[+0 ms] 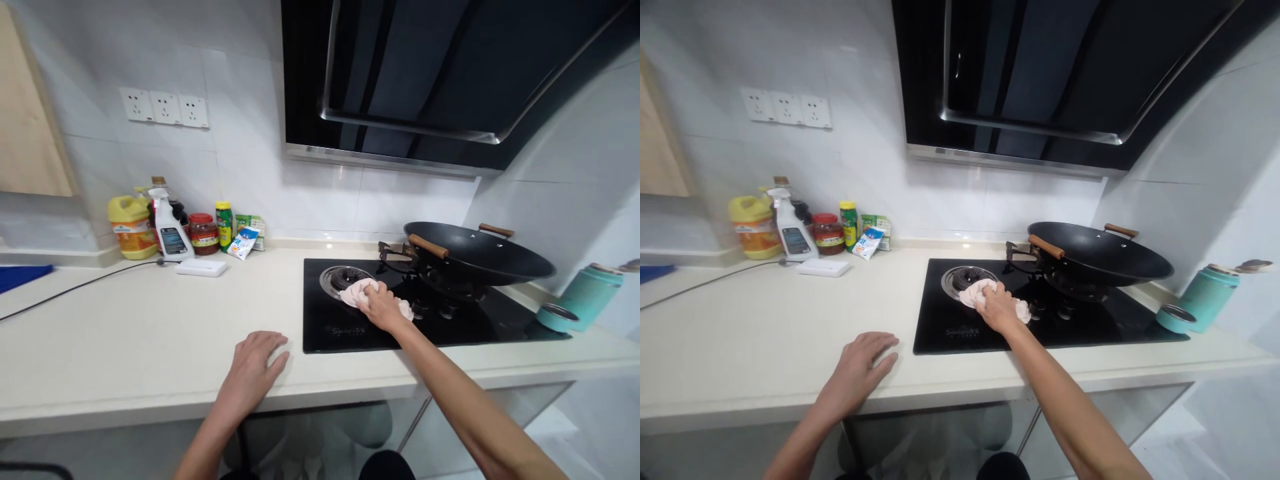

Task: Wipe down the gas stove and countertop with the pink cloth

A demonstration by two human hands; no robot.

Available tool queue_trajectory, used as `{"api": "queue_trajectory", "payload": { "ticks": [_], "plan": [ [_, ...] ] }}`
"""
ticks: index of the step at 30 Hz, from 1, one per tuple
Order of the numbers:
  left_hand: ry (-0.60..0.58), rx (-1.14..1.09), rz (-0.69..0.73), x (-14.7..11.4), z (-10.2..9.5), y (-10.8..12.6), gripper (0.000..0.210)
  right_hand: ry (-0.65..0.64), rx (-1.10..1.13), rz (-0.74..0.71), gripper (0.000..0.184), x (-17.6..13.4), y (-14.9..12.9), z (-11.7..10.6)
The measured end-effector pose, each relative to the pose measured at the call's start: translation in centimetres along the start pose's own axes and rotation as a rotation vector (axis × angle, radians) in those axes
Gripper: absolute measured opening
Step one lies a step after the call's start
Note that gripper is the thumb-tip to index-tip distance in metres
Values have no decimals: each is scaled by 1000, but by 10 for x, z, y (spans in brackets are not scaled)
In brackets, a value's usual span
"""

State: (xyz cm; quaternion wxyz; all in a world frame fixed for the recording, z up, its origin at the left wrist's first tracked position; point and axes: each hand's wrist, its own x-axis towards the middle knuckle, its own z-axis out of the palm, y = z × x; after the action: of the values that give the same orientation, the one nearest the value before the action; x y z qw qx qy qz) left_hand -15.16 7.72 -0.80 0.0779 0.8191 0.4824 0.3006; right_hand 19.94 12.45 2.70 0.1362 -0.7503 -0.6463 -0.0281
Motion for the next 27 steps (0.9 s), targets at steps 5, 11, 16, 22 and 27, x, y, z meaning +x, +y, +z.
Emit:
{"api": "queue_trajectory", "payload": {
  "ticks": [5, 11, 16, 22, 27],
  "plan": [
    [38, -20, -17, 0, 2, -1, 34, -41, 46, -208, 47, -47, -40, -1],
    [37, -86, -41, 0, 4, -1, 47, -181, 355, -541, 56, -99, -68, -12],
    [54, -209, -143, 4, -6, 13, 45, -215, 794, -478, 40, -86, -64, -6],
    [38, -245, -235, 14, -5, 51, 49, -46, 775, -364, 32, -58, -50, -1],
    [-44, -376, -223, 39, 8, 63, 56, 41, 669, -489, 19, -51, -60, -35]
  ]
}}
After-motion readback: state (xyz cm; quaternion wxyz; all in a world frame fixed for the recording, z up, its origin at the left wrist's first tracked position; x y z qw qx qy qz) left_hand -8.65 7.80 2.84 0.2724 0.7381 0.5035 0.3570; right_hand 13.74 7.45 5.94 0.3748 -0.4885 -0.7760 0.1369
